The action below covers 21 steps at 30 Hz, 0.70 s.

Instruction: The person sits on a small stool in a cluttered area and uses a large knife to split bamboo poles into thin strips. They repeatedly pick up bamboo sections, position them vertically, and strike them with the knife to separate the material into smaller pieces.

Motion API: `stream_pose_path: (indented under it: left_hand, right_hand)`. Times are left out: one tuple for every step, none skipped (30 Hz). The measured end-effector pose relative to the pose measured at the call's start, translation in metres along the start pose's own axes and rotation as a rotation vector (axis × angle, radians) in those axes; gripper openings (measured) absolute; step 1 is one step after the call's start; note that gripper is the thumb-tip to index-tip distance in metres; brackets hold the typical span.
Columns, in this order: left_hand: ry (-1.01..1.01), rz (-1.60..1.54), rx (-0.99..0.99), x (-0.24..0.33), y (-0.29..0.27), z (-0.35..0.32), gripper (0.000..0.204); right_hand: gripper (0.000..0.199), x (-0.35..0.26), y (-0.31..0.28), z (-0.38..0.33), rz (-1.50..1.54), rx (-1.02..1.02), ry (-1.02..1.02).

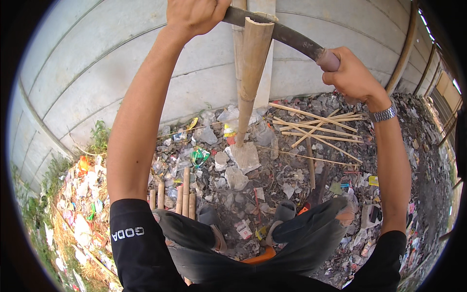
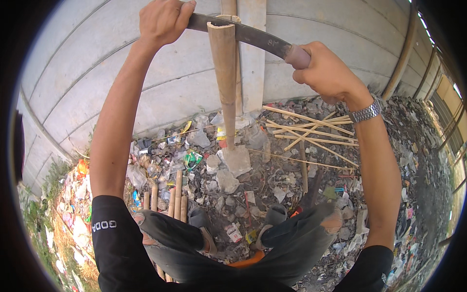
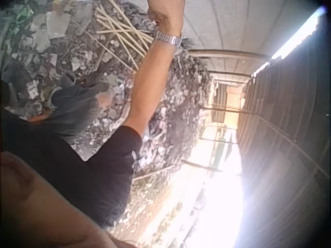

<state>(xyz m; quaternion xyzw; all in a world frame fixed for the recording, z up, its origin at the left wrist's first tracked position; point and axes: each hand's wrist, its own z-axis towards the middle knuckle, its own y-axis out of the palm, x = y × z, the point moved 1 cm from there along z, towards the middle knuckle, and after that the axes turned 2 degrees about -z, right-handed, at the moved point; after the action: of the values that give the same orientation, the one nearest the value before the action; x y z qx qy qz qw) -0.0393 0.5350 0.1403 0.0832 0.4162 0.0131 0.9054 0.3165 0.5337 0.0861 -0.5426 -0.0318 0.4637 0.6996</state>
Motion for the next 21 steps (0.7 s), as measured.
stream_pose_path:
  left_hand:
    - [0.004,-0.002,-0.011,0.000,0.001,0.001,0.018]
    - [0.009,-0.004,-0.022,0.000,0.001,0.003,0.021]
    - [-0.135,-0.056,-0.112,0.000,0.001,0.003,0.032]
    - [-0.274,-0.110,-0.201,-0.001,0.000,0.008,0.043]
    - [-0.413,-0.163,-0.291,-0.001,-0.002,0.012,0.056]
    - [-0.462,-0.171,-0.377,0.004,-0.006,0.014,0.055]
    - [-0.506,-0.169,-0.458,0.011,-0.012,0.014,0.055]
    - [-0.543,-0.151,-0.524,0.010,-0.023,0.021,0.055]
    - [-0.541,-0.203,-0.521,0.010,-0.037,0.026,0.055]
    - [-0.561,-0.216,-0.629,0.007,-0.046,0.032,0.049]
    - [-0.584,-0.240,-0.763,0.009,-0.054,0.029,0.046]
    - [-0.510,-0.184,-0.565,0.008,-0.063,0.031,0.043]
    - [-0.432,-0.134,-0.390,0.013,-0.076,0.027,0.041]
    - [-0.353,-0.099,-0.214,0.021,-0.087,0.025,0.042]
    - [-0.424,-0.192,-0.225,0.027,-0.102,0.019,0.040]
    - [-0.500,-0.302,-0.235,0.042,-0.117,0.014,0.041]
    - [-0.579,-0.423,-0.239,0.060,-0.131,0.012,0.044]
    - [-0.508,-0.465,-0.301,0.078,-0.146,0.005,0.041]
    - [-0.428,-0.490,-0.377,0.087,-0.170,-0.004,0.040]
    - [-0.391,-0.571,-0.440,0.098,-0.186,-0.019,0.038]
    - [-0.360,-0.634,-0.510,0.105,-0.204,-0.040,0.038]
  right_hand:
    - [0.014,0.005,-0.001,0.001,0.043,-0.028,0.033]
    - [0.014,0.008,-0.002,0.002,0.087,-0.056,0.065]
    - [0.014,0.009,-0.001,0.002,0.124,-0.064,0.068]
    - [0.014,0.006,-0.001,0.001,0.162,-0.067,0.071]
    - [0.014,0.004,0.000,0.000,0.200,-0.070,0.075]
    - [0.014,0.007,0.000,0.001,0.180,-0.124,0.107]
    - [0.014,0.010,0.001,0.004,0.162,-0.173,0.130]
    - [0.014,0.007,-0.003,0.005,0.138,-0.206,0.137]
    - [0.013,0.002,-0.001,-0.001,0.050,-0.115,0.065]
    - [0.012,-0.005,0.001,-0.007,-0.055,-0.014,-0.016]
    - [0.012,-0.007,0.010,-0.011,-0.145,0.067,-0.084]
    - [0.013,-0.009,0.012,-0.011,-0.148,0.152,-0.120]
    - [0.013,-0.010,0.023,-0.013,-0.137,0.222,-0.150]
    - [0.014,-0.011,0.029,-0.017,-0.129,0.290,-0.167]
    - [0.017,-0.014,0.028,-0.016,-0.159,0.301,-0.110]
    - [0.021,-0.014,0.019,-0.016,-0.195,0.308,-0.036]
    - [0.025,-0.011,0.004,-0.018,-0.240,0.317,0.049]
    - [0.030,-0.008,-0.014,-0.018,-0.243,0.355,0.108]
    - [0.036,-0.007,-0.030,-0.013,-0.228,0.390,0.153]
    - [0.042,0.004,-0.055,-0.006,-0.241,0.506,0.080]
    - [0.049,0.010,-0.079,-0.003,-0.246,0.614,-0.011]
